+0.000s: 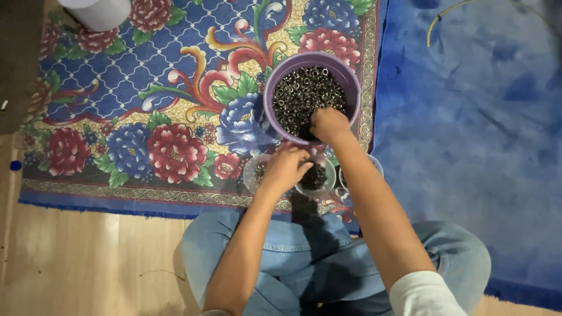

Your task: The person sits on a patterned rug and sorts small metal rings from a large purple bowl into two smaller clear bowls. They pick up rings by hand, separate them, and place them into the respective containers.

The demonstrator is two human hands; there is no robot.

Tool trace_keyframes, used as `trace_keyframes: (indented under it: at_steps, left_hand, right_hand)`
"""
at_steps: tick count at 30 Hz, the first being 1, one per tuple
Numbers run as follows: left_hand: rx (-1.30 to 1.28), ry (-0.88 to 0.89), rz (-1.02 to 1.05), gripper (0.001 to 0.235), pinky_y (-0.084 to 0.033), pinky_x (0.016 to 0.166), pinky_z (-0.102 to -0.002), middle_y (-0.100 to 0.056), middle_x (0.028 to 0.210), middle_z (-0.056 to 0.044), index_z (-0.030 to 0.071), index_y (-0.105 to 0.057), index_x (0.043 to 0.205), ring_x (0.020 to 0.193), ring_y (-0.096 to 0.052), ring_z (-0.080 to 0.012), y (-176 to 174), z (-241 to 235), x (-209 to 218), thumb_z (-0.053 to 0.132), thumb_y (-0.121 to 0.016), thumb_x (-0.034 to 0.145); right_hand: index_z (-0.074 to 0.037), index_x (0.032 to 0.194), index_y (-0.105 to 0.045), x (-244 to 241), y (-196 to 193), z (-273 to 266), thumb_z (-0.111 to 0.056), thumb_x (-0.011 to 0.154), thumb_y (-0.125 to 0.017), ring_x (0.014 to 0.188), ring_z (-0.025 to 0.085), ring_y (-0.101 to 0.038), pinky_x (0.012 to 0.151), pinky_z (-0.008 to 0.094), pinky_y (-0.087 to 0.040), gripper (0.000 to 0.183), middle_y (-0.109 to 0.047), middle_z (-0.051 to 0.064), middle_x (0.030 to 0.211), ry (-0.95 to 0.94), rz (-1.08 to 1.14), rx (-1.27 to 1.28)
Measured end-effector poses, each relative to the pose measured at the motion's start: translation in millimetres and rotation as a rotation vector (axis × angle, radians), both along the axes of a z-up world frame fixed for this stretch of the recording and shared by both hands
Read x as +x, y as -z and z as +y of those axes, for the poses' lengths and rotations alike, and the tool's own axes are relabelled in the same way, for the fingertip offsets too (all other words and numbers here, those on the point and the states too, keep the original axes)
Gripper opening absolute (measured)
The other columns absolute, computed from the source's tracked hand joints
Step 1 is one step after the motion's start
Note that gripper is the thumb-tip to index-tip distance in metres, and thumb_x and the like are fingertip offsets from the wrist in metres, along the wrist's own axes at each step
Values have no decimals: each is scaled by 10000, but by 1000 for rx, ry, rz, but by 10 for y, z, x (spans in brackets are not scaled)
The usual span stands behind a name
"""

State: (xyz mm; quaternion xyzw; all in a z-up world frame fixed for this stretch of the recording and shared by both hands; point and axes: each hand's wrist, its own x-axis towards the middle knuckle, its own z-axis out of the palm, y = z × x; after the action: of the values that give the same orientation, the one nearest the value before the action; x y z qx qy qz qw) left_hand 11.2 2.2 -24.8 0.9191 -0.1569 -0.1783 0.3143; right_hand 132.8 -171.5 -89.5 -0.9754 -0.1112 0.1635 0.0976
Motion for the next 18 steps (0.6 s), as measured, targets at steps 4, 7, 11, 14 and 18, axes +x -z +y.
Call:
trace_keyframes:
  at_steps: [4,7,11,14,18]
  left_hand:
    - [-5,-6,26,280,-513,923,-466,-745,1056,-94,129,-724,1180,1040,-716,-318,62,11,4,284,-638,962]
    - [-16,2,17,286,-518,917,-476,-745,1059,-110,110,-719,1191,1038,-716,-333,48,9,5,263,-636,965]
    - [-29,-9,-4,272,-503,940,-499,-749,1048,-96,126,-725,1166,1042,-714,-349,45,3,-3,269,-650,947]
    - [-34,-12,-9,257,-498,950,-509,-750,1044,-95,140,-727,1153,1041,-713,-356,35,20,-12,276,-650,949]
    - [7,-8,-32,248,-493,965,-511,-747,1041,-78,168,-730,1143,1049,-712,-355,98,31,15,305,-649,952]
  right_hand:
    - [-133,880,-820,72,265,61,-156,792,-727,822,384,-767,716,489,-629,131,-763,163,786,13,-15,-61]
    - [-114,905,-819,73,211,69,-161,819,-697,870,403,-766,745,513,-619,156,-769,190,827,30,3,-66]
    - [-91,930,-809,25,30,39,-133,841,-675,901,422,-758,778,508,-622,167,-770,214,877,41,63,-49]
    - [-115,912,-806,71,220,-66,-143,831,-694,920,434,-750,800,517,-616,141,-769,214,888,98,70,35]
    - [-110,953,-795,131,174,-162,-118,855,-684,972,478,-715,842,550,-598,148,-766,211,933,156,57,342]
